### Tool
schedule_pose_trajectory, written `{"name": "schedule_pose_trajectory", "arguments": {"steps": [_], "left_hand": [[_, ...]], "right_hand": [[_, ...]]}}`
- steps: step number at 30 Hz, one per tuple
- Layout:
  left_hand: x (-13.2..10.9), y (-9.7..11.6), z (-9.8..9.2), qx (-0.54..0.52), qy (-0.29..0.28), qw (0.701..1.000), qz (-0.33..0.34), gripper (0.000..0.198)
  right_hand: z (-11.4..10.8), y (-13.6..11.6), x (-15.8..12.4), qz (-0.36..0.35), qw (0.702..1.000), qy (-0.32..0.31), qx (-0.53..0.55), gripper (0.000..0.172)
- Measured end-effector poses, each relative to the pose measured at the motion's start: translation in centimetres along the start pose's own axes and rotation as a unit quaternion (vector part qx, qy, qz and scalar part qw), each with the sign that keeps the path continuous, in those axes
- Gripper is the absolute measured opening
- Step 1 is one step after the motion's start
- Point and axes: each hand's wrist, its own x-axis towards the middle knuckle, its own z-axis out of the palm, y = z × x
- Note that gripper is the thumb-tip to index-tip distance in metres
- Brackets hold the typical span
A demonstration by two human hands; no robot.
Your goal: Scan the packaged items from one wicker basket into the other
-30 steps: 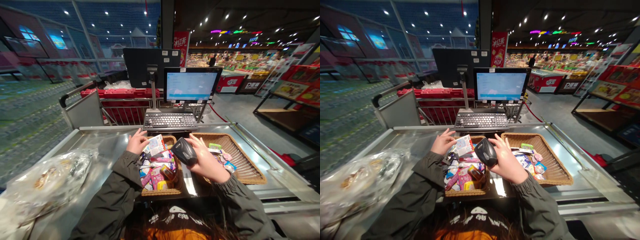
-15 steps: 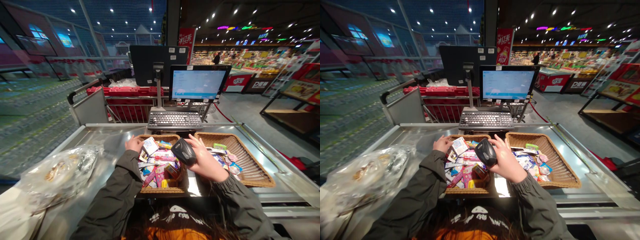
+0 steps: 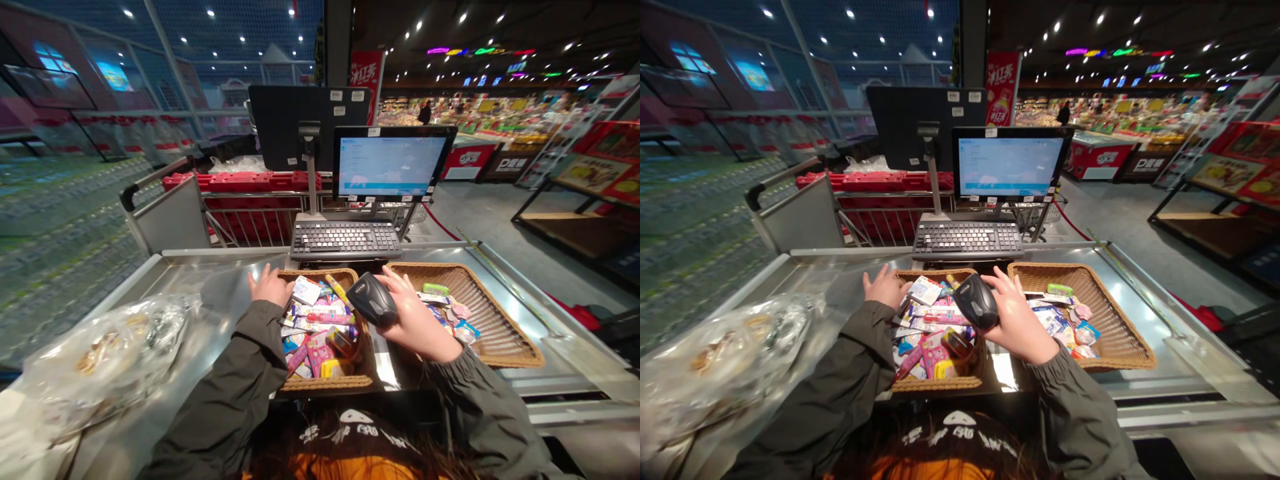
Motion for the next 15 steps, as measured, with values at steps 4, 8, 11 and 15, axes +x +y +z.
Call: {"name": "schedule_pose_trajectory", "arguments": {"steps": [4,8,11,15], "left_hand": [[-0.1,1.4,-2.9,-0.057,0.067,0.995,0.05,0.031],[-0.3,4.5,-5.5,-0.107,0.099,0.979,0.144,0.025],[-0.4,8.2,-6.2,-0.133,0.096,0.962,0.217,0.023],[-0.2,14.3,-5.0,-0.146,0.066,0.939,0.304,0.019]], "right_hand": [[-1.1,1.4,-1.1,0.034,0.999,0.013,-0.022,0.059],[-3.2,3.7,-2.9,0.071,0.994,0.063,-0.05,0.054],[-5.1,5.8,-4.7,0.096,0.988,0.101,-0.067,0.054],[-6.9,8.6,-7.3,0.126,0.979,0.134,-0.091,0.057]]}}
